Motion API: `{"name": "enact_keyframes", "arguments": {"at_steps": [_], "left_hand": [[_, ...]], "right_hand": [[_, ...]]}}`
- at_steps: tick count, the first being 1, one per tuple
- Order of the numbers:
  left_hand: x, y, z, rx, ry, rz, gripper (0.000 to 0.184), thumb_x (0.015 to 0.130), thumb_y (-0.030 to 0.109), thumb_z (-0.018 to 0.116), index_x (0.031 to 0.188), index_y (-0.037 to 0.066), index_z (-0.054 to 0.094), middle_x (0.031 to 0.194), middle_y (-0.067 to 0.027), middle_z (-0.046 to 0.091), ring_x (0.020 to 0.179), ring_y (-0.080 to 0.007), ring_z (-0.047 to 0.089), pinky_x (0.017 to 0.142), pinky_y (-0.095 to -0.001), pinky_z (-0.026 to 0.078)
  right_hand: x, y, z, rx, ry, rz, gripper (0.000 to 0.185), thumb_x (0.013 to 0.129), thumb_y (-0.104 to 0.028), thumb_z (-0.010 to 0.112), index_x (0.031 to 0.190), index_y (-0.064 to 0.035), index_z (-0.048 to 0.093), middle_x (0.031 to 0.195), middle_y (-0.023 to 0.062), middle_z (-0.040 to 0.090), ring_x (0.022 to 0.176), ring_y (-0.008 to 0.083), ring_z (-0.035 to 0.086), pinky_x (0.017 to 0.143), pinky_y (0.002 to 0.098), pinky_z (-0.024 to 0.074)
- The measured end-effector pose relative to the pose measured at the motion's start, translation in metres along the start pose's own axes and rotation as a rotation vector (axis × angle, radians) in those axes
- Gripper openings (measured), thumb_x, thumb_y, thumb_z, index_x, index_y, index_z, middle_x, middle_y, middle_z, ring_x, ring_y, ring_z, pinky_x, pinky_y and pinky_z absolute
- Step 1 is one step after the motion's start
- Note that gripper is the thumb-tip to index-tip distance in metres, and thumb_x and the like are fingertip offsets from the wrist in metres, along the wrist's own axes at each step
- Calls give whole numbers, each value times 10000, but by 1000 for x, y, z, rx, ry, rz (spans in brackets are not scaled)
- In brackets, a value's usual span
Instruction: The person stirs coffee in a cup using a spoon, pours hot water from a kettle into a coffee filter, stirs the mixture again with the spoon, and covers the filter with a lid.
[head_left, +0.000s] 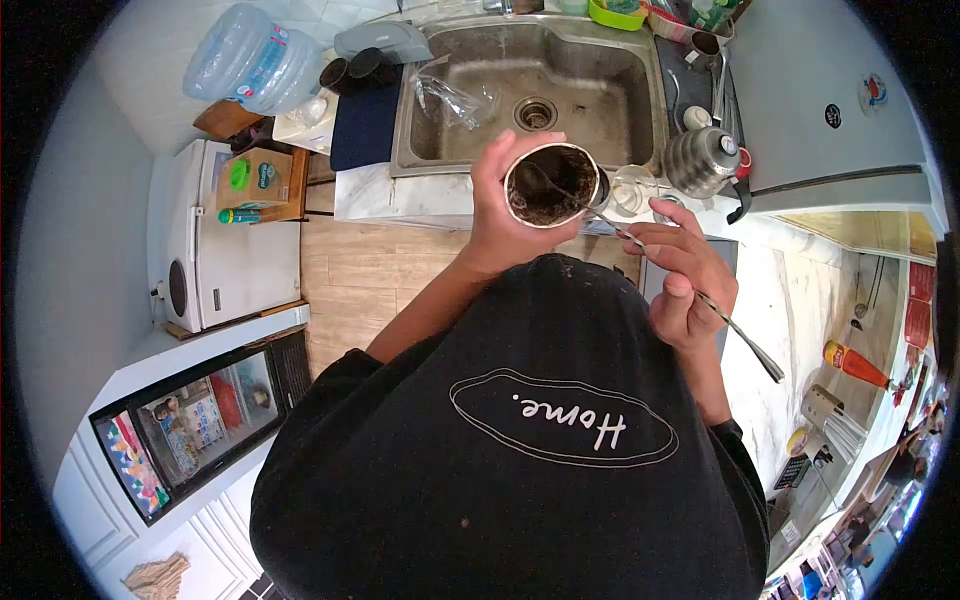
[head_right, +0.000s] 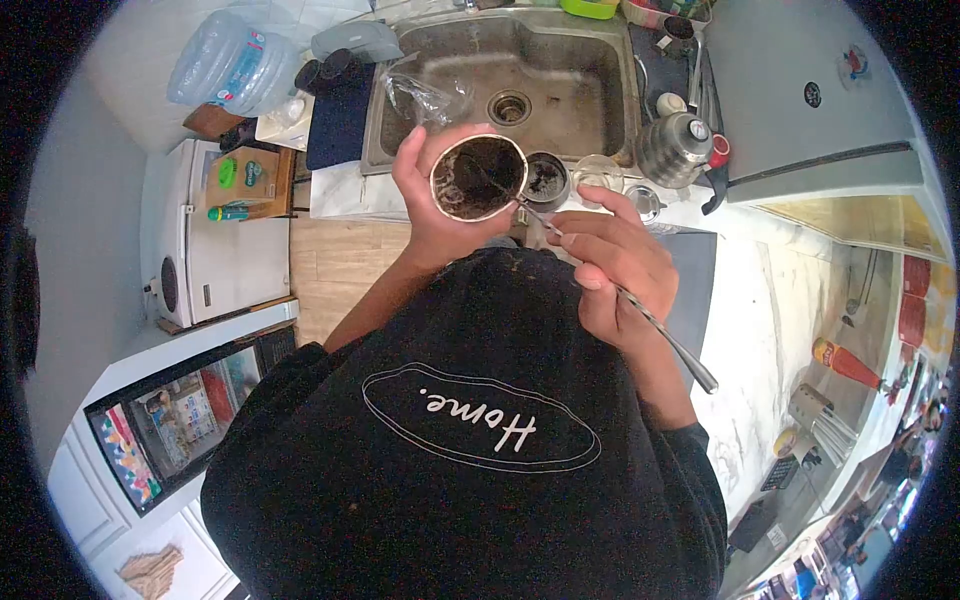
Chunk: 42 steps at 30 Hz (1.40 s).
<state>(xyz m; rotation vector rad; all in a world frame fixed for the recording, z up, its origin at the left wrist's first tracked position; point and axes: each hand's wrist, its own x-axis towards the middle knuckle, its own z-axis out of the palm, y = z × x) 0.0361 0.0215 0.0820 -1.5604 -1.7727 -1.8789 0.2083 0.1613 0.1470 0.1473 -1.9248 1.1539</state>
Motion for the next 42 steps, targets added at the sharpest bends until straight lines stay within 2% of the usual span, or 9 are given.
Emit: {"name": "enact_keyframes", "arguments": {"at_steps": [7, 12, 13, 15, 18, 26, 32, 37, 42], "left_hand": [[2, 1, -1, -31, -8, 20, 1185, 653, -2, 914, 1538, 82, 132, 1366, -266, 563, 1246, -350, 618, 1070, -442, 491], [7, 4, -5, 90, -103, 40, 1230, 677, 12, 911, 1539, 98, 38, 1363, -251, 545, 1218, -318, 624, 1058, -431, 504], [7, 3, -5, 67, -81, 20, 1206, 664, 17, 915, 1535, 81, 85, 1365, -247, 560, 1225, -322, 625, 1067, -433, 494], [4, -1, -3, 20, -39, -19, 1161, 638, 26, 923, 1528, 47, 178, 1370, -237, 590, 1240, -332, 628, 1086, -438, 474], [-1, -8, -6, 98, -35, -44, 1156, 634, 39, 922, 1524, 27, 185, 1362, -222, 598, 1226, -323, 636, 1083, -429, 477], [-21, -14, -23, 219, -31, -207, 1136, 718, 13, 874, 1545, 25, 94, 1367, -210, 546, 1225, -296, 609, 1077, -405, 483], [-44, -19, -30, 192, -17, -338, 1116, 727, 3, 861, 1548, 23, 106, 1368, -210, 538, 1226, -288, 607, 1070, -406, 492], [-44, -20, -27, 182, -34, -325, 1119, 726, 2, 860, 1552, 30, 106, 1367, -212, 541, 1226, -288, 607, 1070, -409, 490], [-46, -20, -26, 164, -34, -325, 1126, 718, -4, 861, 1553, 30, 106, 1368, -211, 540, 1228, -287, 605, 1073, -409, 488]], "right_hand": [[-1, -2, -3, 75, 26, 71, 395, 1088, -312, 500, 964, 30, 654, 872, 203, 746, 881, 327, 757, 991, 596, 523], [-23, 11, 1, 183, 211, 265, 417, 1127, -319, 366, 1016, 22, 580, 834, 213, 722, 886, 361, 747, 1048, 603, 479], [-25, 12, 0, 198, 250, 310, 419, 1135, -329, 329, 1048, 10, 560, 821, 209, 715, 884, 370, 746, 1068, 606, 462], [-24, 15, -3, 325, 352, 402, 402, 1131, -310, 352, 1026, 20, 556, 809, 207, 716, 880, 384, 742, 1057, 590, 476], [-23, 19, -11, 398, 434, 456, 392, 1130, -310, 361, 1038, 18, 556, 798, 204, 714, 866, 392, 739, 1049, 579, 483], [-35, 32, -55, 320, 565, 512, 369, 1129, -302, 359, 1055, -3, 564, 792, 196, 714, 849, 377, 747, 1042, 567, 498], [-61, 60, -44, 144, 489, 644, 335, 1131, -219, 372, 1028, 33, 566, 906, 204, 732, 938, 295, 735, 972, 408, 538], [-66, 75, -22, -24, 344, 653, 362, 1131, -211, 369, 1075, 54, 609, 958, 182, 739, 958, 249, 734, 953, 383, 541], [-65, 76, -18, 6, 183, 680, 344, 1139, -196, 329, 1127, 44, 575, 1017, 215, 725, 1040, 308, 721, 1007, 405, 518]]}}
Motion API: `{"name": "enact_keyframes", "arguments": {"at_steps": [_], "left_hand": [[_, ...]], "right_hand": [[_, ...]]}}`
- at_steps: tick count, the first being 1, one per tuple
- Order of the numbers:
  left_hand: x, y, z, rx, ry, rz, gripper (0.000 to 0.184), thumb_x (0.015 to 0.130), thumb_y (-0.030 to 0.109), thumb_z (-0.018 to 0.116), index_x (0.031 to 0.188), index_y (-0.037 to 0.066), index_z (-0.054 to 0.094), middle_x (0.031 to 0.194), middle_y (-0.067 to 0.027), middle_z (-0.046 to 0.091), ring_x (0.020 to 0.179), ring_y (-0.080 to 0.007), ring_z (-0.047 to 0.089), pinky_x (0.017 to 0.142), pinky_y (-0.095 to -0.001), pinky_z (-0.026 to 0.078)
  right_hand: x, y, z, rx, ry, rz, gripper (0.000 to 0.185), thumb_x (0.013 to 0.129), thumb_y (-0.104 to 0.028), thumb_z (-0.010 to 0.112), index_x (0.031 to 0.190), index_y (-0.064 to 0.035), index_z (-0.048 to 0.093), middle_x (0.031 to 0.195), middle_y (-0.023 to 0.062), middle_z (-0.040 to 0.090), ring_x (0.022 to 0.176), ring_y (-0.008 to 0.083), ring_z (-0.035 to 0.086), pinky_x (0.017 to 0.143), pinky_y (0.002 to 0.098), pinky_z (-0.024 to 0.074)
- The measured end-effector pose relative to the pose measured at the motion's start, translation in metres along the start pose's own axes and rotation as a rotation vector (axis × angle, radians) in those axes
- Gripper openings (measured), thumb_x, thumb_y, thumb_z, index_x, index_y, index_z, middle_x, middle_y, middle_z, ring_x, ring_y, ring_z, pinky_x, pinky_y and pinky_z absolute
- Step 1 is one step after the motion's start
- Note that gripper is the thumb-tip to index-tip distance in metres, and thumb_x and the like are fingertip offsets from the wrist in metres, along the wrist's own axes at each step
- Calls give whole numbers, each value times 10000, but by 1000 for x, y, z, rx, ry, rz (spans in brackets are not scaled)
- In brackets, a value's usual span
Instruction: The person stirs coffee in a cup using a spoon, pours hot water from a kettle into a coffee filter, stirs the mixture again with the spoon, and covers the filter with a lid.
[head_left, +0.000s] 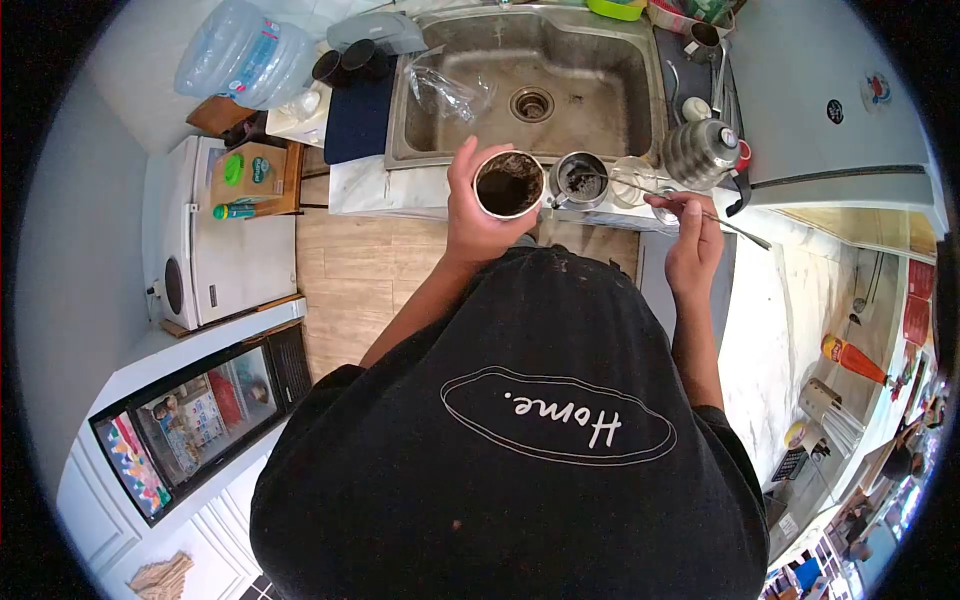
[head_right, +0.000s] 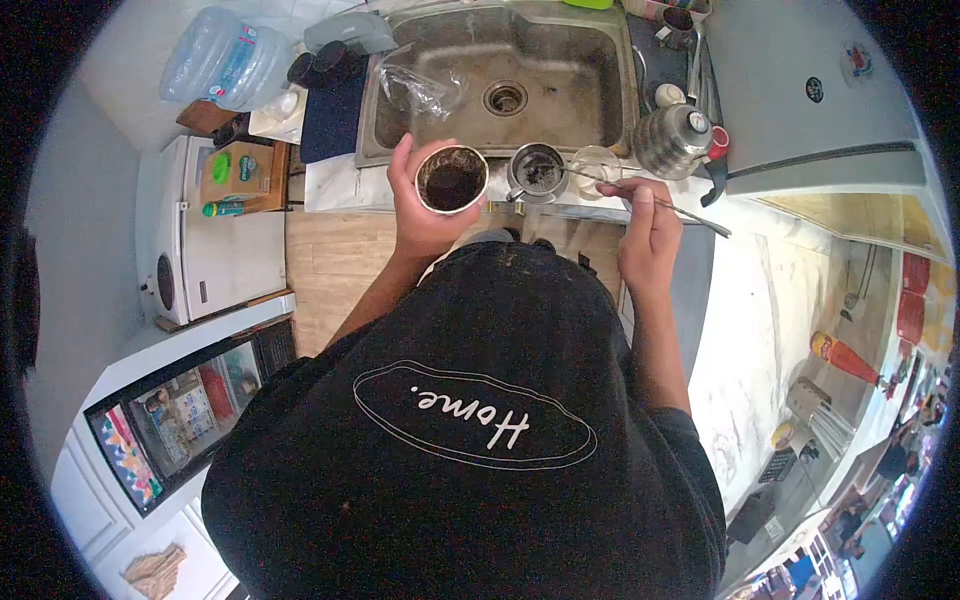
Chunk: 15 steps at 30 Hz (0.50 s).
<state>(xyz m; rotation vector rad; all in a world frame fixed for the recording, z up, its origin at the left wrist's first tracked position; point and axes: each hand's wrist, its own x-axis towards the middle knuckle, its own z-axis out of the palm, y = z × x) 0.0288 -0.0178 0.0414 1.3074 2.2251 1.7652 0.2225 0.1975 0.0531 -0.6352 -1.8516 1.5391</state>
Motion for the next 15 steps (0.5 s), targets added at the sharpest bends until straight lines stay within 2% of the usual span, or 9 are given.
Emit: {"name": "enact_keyframes", "arguments": {"at_steps": [7, 10, 13, 15], "left_hand": [[-6, -1, 3, -27, 5, -48, 1133, 703, -6, 869, 1551, 35, 118, 1367, -212, 541, 1235, -291, 601, 1074, -414, 488], [-4, -1, 5, -29, -3, -44, 1136, 704, -1, 874, 1551, 35, 117, 1367, -213, 543, 1234, -296, 603, 1074, -415, 488], [-2, 3, 7, -44, -14, -52, 1133, 705, 6, 880, 1550, 29, 127, 1365, -214, 546, 1235, -299, 605, 1074, -417, 488], [1, 5, 6, -51, -28, -68, 1127, 704, 12, 886, 1549, 25, 140, 1365, -213, 549, 1237, -297, 607, 1075, -417, 488]], "right_hand": [[1, -5, -5, -58, 39, 12, 337, 1137, -194, 346, 1131, 50, 578, 1012, 214, 727, 1031, 305, 724, 993, 396, 522], [1, -2, -5, -31, 113, 12, 329, 1116, -170, 384, 1077, 38, 636, 989, 147, 766, 988, 195, 708, 961, 338, 504], [2, -3, -9, -104, 162, -27, 326, 1120, -174, 373, 1085, 48, 609, 955, 184, 758, 967, 232, 721, 956, 357, 519], [0, -17, -10, 96, 248, 11, 317, 1123, -183, 371, 1093, 56, 578, 928, 214, 747, 947, 269, 728, 954, 379, 533]]}}
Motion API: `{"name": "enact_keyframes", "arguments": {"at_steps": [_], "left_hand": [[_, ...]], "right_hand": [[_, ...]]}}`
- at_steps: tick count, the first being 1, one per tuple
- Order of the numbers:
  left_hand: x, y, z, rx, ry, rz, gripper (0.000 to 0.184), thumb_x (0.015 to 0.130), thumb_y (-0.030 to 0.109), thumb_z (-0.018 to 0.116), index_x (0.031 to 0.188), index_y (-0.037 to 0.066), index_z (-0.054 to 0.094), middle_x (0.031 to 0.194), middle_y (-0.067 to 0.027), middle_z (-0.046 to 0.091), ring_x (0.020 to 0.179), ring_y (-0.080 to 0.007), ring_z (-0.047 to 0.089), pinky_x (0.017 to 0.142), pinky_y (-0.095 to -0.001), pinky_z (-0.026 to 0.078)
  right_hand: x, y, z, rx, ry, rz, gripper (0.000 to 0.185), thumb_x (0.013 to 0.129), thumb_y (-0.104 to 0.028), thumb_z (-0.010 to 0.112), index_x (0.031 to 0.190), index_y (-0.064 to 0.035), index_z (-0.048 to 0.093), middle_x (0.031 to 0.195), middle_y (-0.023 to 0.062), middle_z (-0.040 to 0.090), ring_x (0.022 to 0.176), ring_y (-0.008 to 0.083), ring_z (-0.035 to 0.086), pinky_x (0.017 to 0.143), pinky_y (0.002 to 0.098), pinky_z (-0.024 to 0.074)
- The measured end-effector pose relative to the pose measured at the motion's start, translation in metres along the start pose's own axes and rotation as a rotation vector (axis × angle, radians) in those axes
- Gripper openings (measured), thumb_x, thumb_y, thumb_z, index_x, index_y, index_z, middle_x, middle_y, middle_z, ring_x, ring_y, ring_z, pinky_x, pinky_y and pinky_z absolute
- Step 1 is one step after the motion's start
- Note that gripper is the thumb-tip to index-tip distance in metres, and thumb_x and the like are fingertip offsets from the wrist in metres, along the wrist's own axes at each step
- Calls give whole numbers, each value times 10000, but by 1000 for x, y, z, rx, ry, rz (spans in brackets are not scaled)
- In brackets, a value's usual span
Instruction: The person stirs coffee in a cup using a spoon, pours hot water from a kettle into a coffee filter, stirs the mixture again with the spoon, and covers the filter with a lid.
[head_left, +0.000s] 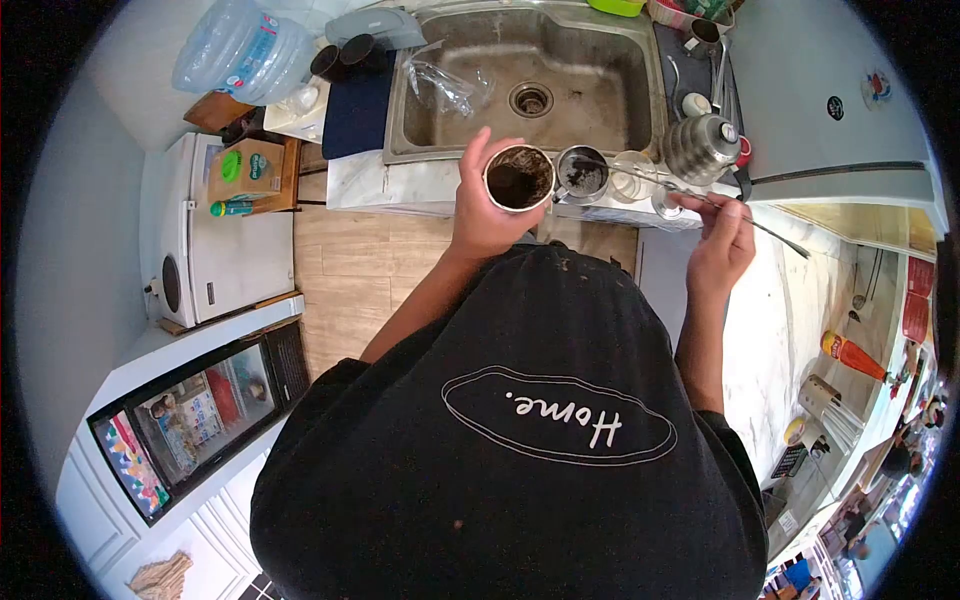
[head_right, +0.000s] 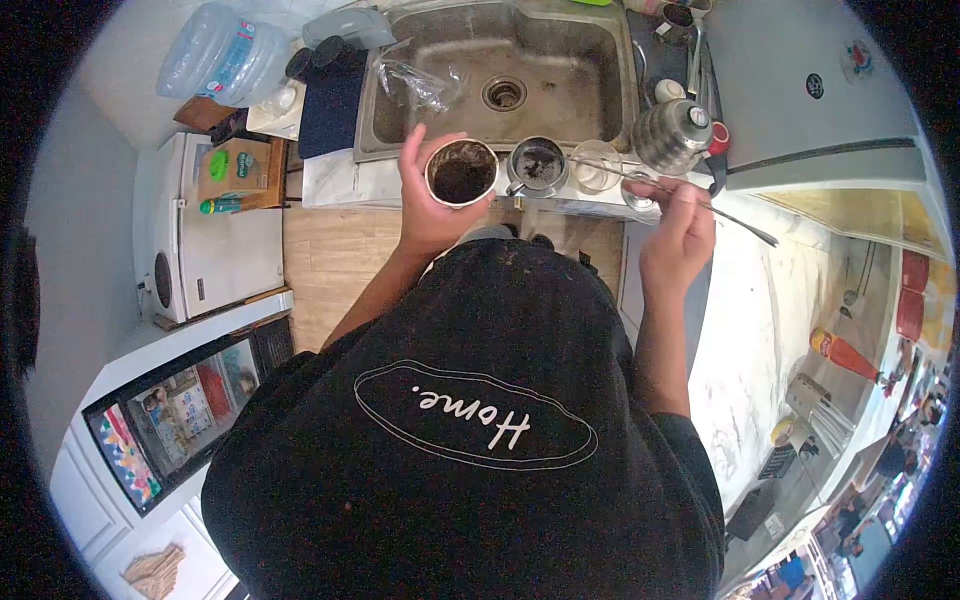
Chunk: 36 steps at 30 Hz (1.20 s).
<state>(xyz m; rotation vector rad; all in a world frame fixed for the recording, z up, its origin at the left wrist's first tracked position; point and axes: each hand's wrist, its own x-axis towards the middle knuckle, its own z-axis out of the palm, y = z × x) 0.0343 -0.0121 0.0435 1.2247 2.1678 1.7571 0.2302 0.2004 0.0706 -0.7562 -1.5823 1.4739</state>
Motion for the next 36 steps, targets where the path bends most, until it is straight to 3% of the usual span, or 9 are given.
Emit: {"name": "enact_keyframes", "arguments": {"at_steps": [2, 6, 8, 12, 15, 16, 19, 25, 36], "left_hand": [[3, 2, 1, -3, -26, -23, 1120, 703, 17, 890, 1547, 20, 154, 1364, -210, 552, 1240, -293, 608, 1076, -415, 487], [12, 12, 7, -19, -63, 0, 1106, 700, 40, 903, 1543, 17, 188, 1350, -202, 581, 1228, -290, 623, 1062, -410, 497], [19, 18, 12, -3, -45, 85, 1090, 693, 67, 912, 1540, 24, 227, 1332, -196, 620, 1203, -298, 650, 1028, -401, 520], [31, 32, 15, -17, -86, 181, 1143, 701, 22, 901, 1546, 12, 132, 1358, -215, 570, 1234, -296, 615, 1078, -424, 487], [33, 40, 14, -48, -84, 215, 1160, 697, 12, 898, 1543, 18, 106, 1363, -225, 563, 1238, -303, 613, 1082, -430, 485], [33, 42, 14, -61, -85, 215, 1163, 695, 9, 896, 1541, 22, 98, 1364, -227, 561, 1238, -305, 612, 1084, -431, 484], [33, 47, 14, -57, -65, 241, 1170, 690, 12, 896, 1535, 31, 86, 1366, -230, 557, 1237, -307, 612, 1088, -431, 481], [37, 51, 13, -28, -16, 301, 1195, 676, 31, 907, 1531, 41, 71, 1361, -231, 557, 1231, -306, 615, 1082, -425, 484], [38, 48, 10, -16, 9, 317, 1221, 670, 26, 911, 1540, 56, 54, 1356, -234, 557, 1211, -302, 623, 1067, -424, 495]], "right_hand": [[1, -18, -2, 139, 78, 46, 308, 1127, -211, 375, 1088, 54, 526, 869, 253, 724, 889, 340, 740, 944, 443, 559], [5, -32, -11, 308, 82, -69, 381, 1134, -301, 386, 1067, 33, 558, 809, 231, 714, 799, 379, 739, 941, 513, 563], [2, -41, -8, 308, 46, -98, 381, 1134, -300, 378, 1066, 30, 556, 792, 225, 709, 801, 385, 740, 952, 529, 560], [-8, -47, 5, 298, -82, -207, 382, 1136, -286, 355, 1067, 38, 544, 794, 229, 702, 857, 403, 739, 917, 546, 582], [-22, -55, 26, 231, -21, -234, 325, 1124, -240, 376, 1062, 47, 515, 751, 219, 695, 842, 408, 739, 961, 556, 547], [-22, -52, 28, 245, -48, -329, 347, 1119, -247, 403, 1033, 60, 540, 761, 216, 702, 836, 380, 743, 967, 564, 540], [-24, -57, 29, 101, -160, -430, 412, 1127, -317, 394, 1080, 65, 541, 846, 265, 700, 893, 411, 731, 850, 553, 604], [-24, -69, 38, -19, -258, -603, 487, 1112, -385, 429, 1070, 67, 604, 840, 249, 721, 726, 336, 740, 922, 586, 554], [-23, -60, 53, 64, -253, -681, 320, 1100, -258, 483, 1032, 34, 596, 781, 202, 739, 708, 276, 756, 886, 562, 584]]}}
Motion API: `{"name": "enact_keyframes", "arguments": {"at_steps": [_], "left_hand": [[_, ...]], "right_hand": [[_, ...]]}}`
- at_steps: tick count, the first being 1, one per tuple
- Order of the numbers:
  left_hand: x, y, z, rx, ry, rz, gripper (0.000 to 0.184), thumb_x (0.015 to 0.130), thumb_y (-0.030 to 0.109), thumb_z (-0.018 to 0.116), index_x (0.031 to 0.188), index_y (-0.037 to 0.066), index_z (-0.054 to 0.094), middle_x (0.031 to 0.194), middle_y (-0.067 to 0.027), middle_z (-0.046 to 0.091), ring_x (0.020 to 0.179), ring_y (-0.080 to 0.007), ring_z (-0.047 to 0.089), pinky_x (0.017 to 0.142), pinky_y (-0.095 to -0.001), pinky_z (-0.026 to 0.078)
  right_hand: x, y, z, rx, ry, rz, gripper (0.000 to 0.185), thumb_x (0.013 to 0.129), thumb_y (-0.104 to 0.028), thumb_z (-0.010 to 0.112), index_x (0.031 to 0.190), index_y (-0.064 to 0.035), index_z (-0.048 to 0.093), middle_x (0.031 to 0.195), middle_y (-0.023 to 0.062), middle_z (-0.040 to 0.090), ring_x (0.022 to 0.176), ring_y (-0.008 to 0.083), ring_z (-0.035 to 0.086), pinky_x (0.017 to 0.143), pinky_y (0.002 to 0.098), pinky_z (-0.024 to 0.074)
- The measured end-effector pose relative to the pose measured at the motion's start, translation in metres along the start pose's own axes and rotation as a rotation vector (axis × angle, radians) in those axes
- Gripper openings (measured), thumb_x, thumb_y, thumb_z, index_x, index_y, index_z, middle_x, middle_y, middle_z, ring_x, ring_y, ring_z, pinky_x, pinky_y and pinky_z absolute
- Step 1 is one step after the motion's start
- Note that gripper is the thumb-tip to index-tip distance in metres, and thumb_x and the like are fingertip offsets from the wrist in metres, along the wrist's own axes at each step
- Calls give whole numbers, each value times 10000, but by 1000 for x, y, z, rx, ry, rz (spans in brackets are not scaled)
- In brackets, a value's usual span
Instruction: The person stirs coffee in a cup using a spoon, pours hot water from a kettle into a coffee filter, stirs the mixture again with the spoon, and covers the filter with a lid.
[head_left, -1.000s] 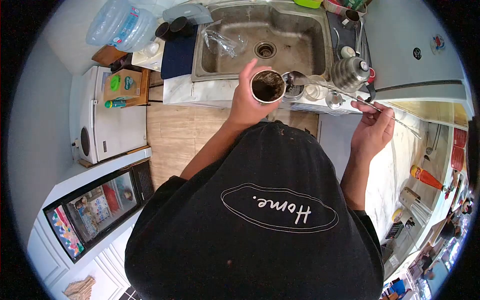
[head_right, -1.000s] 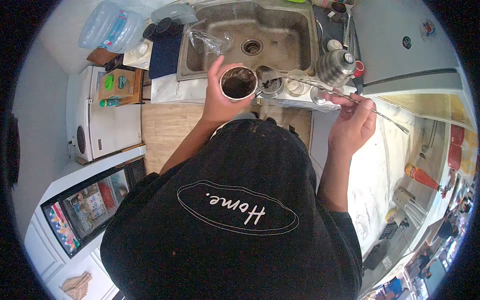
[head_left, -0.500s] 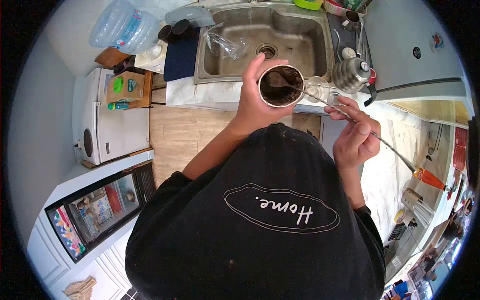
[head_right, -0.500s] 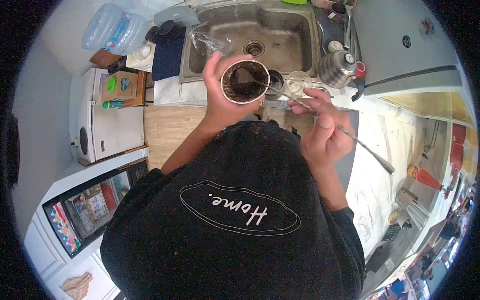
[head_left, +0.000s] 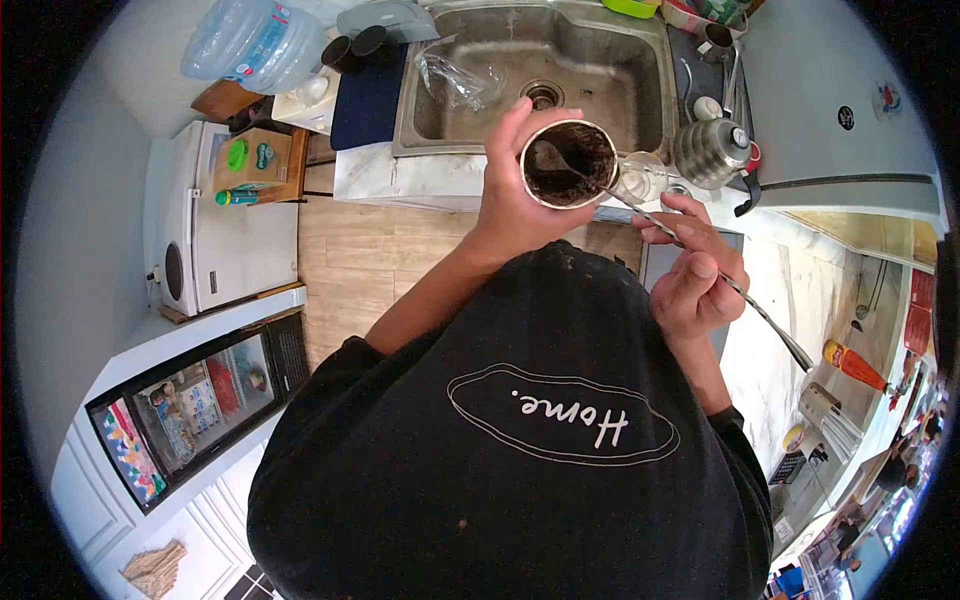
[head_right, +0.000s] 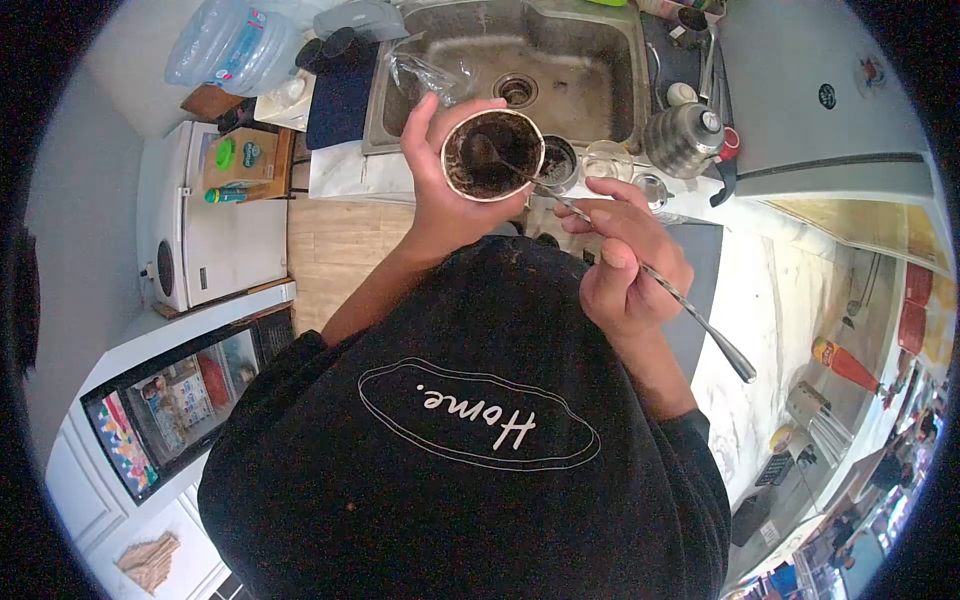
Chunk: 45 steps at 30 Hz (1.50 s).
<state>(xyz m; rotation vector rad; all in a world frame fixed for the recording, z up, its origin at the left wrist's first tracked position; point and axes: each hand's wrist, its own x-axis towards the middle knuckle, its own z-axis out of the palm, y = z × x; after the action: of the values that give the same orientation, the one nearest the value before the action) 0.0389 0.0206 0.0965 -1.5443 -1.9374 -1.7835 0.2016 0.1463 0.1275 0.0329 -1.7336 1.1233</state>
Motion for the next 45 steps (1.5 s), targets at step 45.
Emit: {"name": "enact_keyframes", "arguments": {"at_steps": [45], "left_hand": [[-62, -30, -15, 85, 45, -409, 1088, 705, 71, 895, 1551, 19, 212, 1318, -188, 614, 1200, -290, 644, 1033, -395, 513]], "right_hand": [[-56, 68, -52, -92, 113, 637, 297, 1136, -195, 358, 1106, 24, 556, 1013, 226, 718, 1003, 308, 732, 980, 382, 532]]}}
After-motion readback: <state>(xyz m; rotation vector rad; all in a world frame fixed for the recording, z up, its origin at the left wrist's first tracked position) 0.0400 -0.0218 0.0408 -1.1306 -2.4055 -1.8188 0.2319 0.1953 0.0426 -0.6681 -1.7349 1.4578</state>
